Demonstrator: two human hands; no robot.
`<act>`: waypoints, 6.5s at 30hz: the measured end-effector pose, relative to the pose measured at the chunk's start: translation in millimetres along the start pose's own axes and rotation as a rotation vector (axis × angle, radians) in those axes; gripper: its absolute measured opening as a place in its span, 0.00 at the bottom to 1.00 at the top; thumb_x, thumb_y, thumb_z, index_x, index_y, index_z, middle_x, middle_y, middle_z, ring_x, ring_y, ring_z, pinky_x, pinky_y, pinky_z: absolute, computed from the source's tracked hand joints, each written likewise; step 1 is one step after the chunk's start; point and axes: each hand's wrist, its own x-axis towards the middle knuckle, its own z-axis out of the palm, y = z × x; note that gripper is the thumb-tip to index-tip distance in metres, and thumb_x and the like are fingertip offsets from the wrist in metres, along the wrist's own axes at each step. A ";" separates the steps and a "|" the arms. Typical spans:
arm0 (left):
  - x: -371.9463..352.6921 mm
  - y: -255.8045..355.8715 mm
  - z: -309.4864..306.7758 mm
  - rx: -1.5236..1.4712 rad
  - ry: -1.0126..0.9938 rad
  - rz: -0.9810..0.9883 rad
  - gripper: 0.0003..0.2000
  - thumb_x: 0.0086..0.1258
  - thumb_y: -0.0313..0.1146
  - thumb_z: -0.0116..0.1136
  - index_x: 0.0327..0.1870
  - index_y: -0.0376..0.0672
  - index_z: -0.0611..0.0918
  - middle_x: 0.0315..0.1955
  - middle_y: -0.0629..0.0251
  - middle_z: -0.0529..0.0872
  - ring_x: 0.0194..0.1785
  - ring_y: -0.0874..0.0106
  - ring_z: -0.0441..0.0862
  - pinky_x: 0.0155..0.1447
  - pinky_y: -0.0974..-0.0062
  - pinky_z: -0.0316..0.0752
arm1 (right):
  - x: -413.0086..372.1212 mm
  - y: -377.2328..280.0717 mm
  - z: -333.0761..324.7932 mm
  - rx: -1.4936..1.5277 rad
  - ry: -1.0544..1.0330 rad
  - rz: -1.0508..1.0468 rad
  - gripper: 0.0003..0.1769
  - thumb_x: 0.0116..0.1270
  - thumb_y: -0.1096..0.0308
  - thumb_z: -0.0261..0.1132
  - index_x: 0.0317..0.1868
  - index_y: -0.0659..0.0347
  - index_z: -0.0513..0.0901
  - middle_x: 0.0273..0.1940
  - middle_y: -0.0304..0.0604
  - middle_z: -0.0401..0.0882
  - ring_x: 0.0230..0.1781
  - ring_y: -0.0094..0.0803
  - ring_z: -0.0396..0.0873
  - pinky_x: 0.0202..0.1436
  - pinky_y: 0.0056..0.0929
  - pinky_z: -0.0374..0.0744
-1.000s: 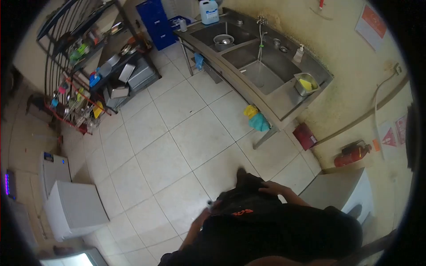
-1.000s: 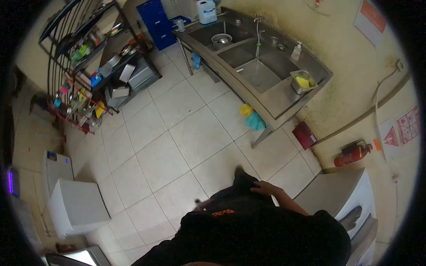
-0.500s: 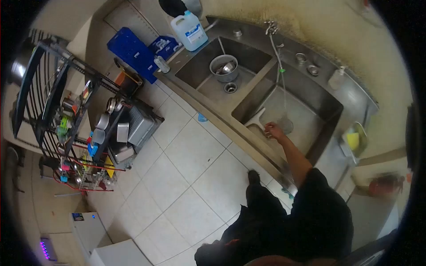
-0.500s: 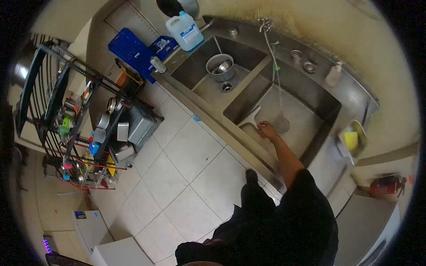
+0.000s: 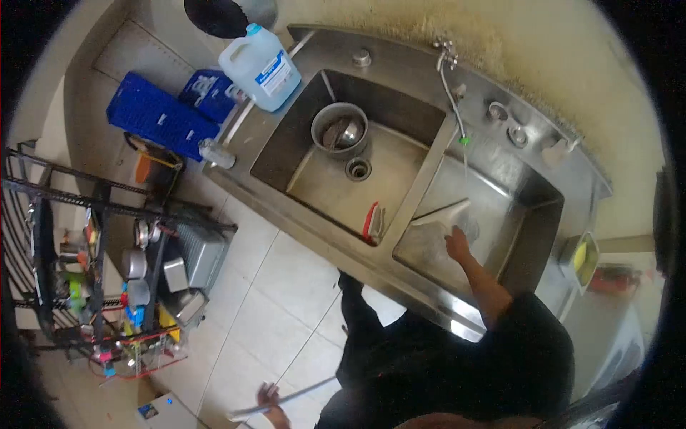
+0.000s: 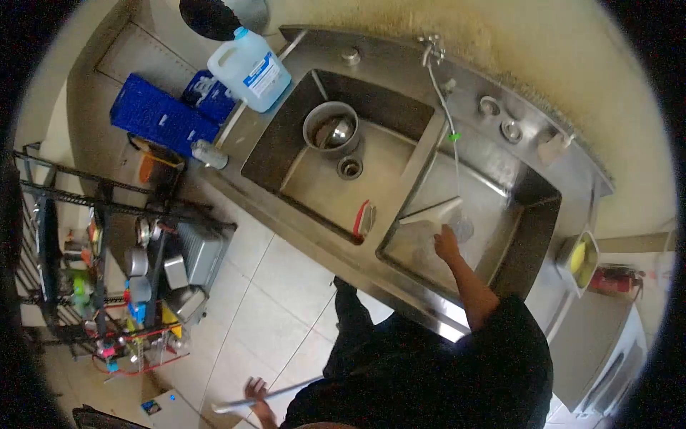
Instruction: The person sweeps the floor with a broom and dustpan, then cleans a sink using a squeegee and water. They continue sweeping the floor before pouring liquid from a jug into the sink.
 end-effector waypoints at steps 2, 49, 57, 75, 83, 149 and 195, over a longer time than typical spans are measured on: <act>81.9 95.8 63.1 -0.047 0.033 -0.114 0.21 0.66 0.29 0.59 0.61 0.38 0.74 0.48 0.59 0.84 0.45 0.72 0.81 0.50 0.75 0.74 | -3.5 -52.8 -118.0 0.394 0.015 0.310 0.21 0.68 0.66 0.61 0.58 0.70 0.77 0.54 0.64 0.78 0.58 0.60 0.74 0.64 0.48 0.72; 417.2 128.2 203.3 -0.146 -0.212 -0.219 0.13 0.64 0.20 0.52 0.48 0.35 0.81 0.43 0.58 0.86 0.46 0.69 0.83 0.51 0.73 0.80 | 513.1 -169.3 -165.9 -0.287 0.353 0.069 0.38 0.62 0.71 0.61 0.74 0.65 0.61 0.66 0.75 0.63 0.65 0.69 0.66 0.66 0.54 0.72; 411.8 123.0 210.8 -0.119 -0.216 -0.220 0.12 0.65 0.19 0.51 0.48 0.34 0.81 0.44 0.57 0.85 0.47 0.67 0.84 0.50 0.71 0.81 | 598.1 -339.4 -218.1 0.333 0.393 0.022 0.32 0.69 0.59 0.62 0.70 0.64 0.67 0.61 0.73 0.67 0.64 0.65 0.66 0.66 0.51 0.70; 429.6 108.0 201.0 -0.143 -0.250 -0.219 0.12 0.69 0.21 0.50 0.51 0.34 0.80 0.50 0.57 0.85 0.50 0.70 0.83 0.56 0.73 0.78 | 703.5 -404.3 -187.0 0.865 1.035 0.182 0.22 0.74 0.56 0.61 0.58 0.65 0.77 0.42 0.45 0.83 0.41 0.32 0.79 0.48 0.31 0.77; 393.6 120.6 264.6 0.081 -0.966 0.072 0.14 0.75 0.29 0.58 0.60 0.49 0.83 0.60 0.58 0.82 0.66 0.66 0.76 0.69 0.71 0.72 | 548.8 -630.6 -266.5 0.659 0.734 -0.023 0.48 0.54 0.48 0.78 0.71 0.56 0.67 0.48 0.48 0.83 0.50 0.41 0.78 0.53 0.41 0.73; 201.8 69.5 288.9 0.177 -1.101 -0.023 0.18 0.73 0.44 0.63 0.47 0.34 0.85 0.55 0.57 0.82 0.49 0.71 0.83 0.55 0.72 0.77 | 77.5 17.1 -295.6 -0.387 -1.108 0.320 0.28 0.49 0.49 0.78 0.46 0.61 0.90 0.45 0.49 0.88 0.43 0.45 0.86 0.47 0.40 0.83; 257.3 154.7 303.9 0.079 -0.641 0.021 0.10 0.78 0.37 0.54 0.47 0.39 0.80 0.28 0.74 0.74 0.32 0.81 0.68 0.38 0.81 0.64 | 94.1 121.5 -45.2 -0.210 -0.633 0.336 0.17 0.59 0.60 0.67 0.49 0.50 0.87 0.54 0.45 0.84 0.53 0.46 0.82 0.58 0.44 0.80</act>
